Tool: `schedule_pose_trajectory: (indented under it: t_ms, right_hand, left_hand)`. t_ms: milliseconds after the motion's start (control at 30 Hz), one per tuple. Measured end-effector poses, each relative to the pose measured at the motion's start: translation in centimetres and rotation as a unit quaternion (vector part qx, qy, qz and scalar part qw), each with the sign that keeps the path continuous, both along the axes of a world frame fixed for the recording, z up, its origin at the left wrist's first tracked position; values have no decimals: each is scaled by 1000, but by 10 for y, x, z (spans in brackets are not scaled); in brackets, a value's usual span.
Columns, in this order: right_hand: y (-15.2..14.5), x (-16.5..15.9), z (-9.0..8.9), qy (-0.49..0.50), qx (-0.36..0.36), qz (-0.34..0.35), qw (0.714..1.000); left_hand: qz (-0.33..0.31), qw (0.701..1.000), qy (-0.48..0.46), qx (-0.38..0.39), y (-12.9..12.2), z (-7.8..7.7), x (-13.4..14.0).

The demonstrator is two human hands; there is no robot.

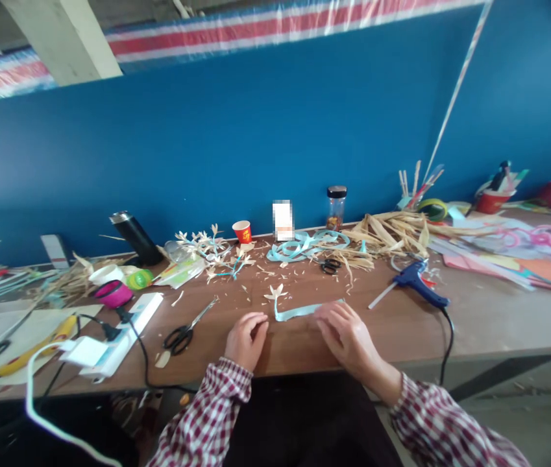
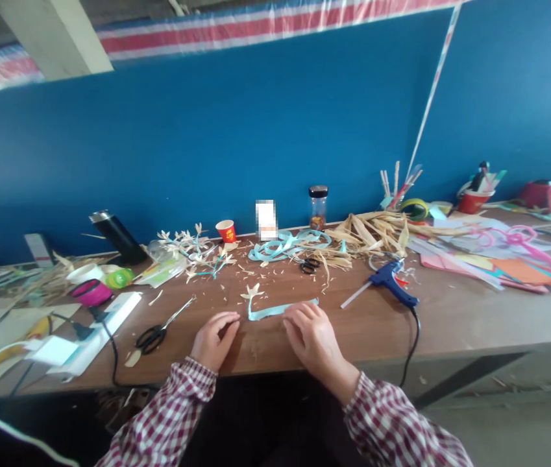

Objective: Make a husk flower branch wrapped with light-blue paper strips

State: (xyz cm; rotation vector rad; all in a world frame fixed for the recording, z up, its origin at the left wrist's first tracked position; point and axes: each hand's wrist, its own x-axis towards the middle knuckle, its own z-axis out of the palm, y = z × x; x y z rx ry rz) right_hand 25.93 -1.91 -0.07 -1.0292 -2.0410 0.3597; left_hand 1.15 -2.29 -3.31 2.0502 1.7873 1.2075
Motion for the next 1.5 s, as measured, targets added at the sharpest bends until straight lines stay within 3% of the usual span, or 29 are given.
schedule_pose_trajectory:
  t_ms: [100, 200, 267, 367, 467, 600, 767, 933, 1033, 1133, 1267, 1400, 1500]
  right_hand:
    - [-22, 2, 8, 105, -72, 36, 991]
    - [-41, -7, 10, 178, -198, 29, 963]
    - [-51, -18, 9, 213, -264, 34, 940]
    - [-63, -36, 8, 267, -313, 67, 909]
    - [-72, -50, 10, 341, -340, 82, 873]
    - [-80, -57, 14, 472, -401, 95, 779]
    - [-89, -57, 14, 556, -505, 129, 647]
    - [-94, -57, 12, 605, -537, 121, 575]
    - [-95, -56, 12, 613, -544, 124, 559]
    - [-96, -54, 13, 617, -536, 121, 564]
    - [-99, -51, 13, 619, -527, 134, 566]
    - [-100, -49, 13, 612, -531, 141, 568]
    - [-100, -49, 15, 602, -536, 130, 578]
  left_hand:
    - [12, 997, -70, -2, -1, 2, 0]
    - [21, 993, -117, -18, -13, 12, 13]
    - [26, 971, -231, -60, -25, 23, 26]
    - [-8, 945, -315, -90, -45, 40, 46]
    - [-17, 933, -342, -108, -61, 53, 57]
    - [-15, 934, -344, -97, -75, 61, 63]
    - [-19, 939, -328, -106, -85, 62, 65]
    - [-6, 971, -226, -81, -90, 60, 64]
    - [9, 984, -172, -54, -93, 63, 66]
    - [11, 993, -121, -12, -96, 69, 68]
    - [-27, 998, -41, 43, -99, 73, 67]
    - [-43, 996, -3, 80, -100, 71, 65]
    - [-35, 998, -16, 57, -99, 69, 64]
